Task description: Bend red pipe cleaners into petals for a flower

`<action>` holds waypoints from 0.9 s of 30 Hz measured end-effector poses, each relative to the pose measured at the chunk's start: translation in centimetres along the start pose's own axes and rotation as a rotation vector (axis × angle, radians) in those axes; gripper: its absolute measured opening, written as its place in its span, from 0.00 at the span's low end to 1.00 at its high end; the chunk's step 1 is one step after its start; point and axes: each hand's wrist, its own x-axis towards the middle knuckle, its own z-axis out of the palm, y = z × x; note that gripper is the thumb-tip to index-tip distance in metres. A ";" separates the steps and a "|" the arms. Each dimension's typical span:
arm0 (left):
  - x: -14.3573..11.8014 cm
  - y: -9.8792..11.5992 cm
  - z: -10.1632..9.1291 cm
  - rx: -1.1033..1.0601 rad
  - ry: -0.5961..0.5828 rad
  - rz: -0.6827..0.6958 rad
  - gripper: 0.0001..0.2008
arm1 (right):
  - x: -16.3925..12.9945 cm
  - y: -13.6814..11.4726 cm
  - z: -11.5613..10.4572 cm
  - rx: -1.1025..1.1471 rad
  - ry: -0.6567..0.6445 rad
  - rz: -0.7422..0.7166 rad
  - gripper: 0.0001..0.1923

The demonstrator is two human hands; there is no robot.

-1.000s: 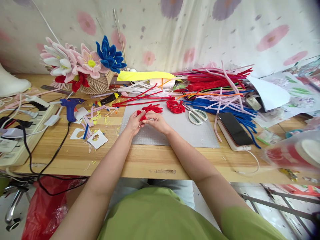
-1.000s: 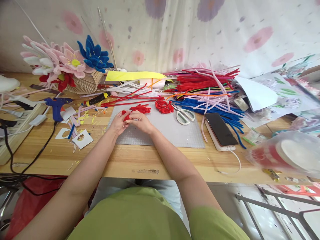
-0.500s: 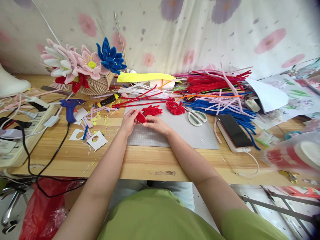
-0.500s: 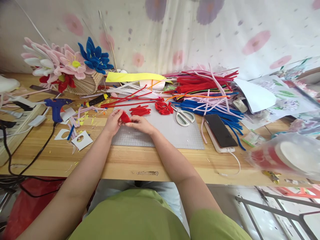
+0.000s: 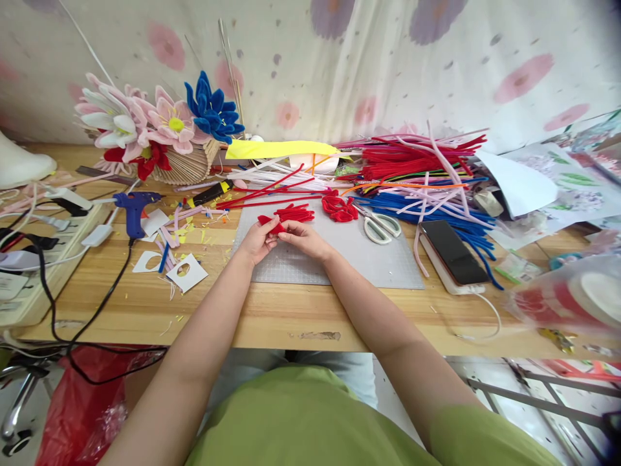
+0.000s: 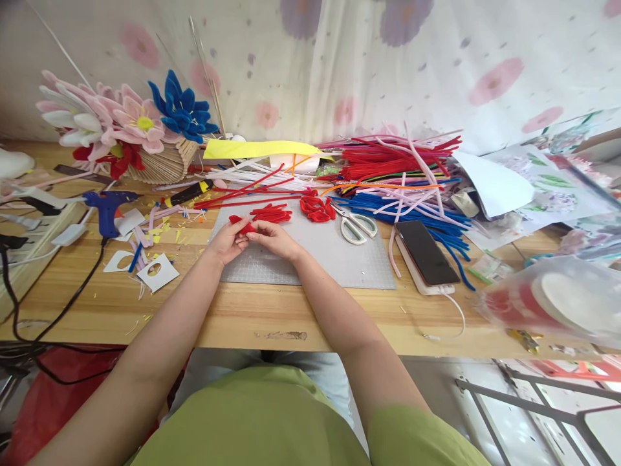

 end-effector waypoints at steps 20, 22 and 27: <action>0.6 0.8 -0.6 0.132 -0.107 -0.094 0.17 | 0.3 0.7 -0.3 -0.152 0.136 -0.098 0.16; 0.8 1.0 -1.3 0.201 -0.047 -0.064 0.18 | 0.5 1.1 -0.4 -0.226 0.120 -0.108 0.16; 0.9 1.4 -2.8 0.262 0.158 0.138 0.16 | 0.3 1.2 -1.0 -0.430 0.050 -0.133 0.18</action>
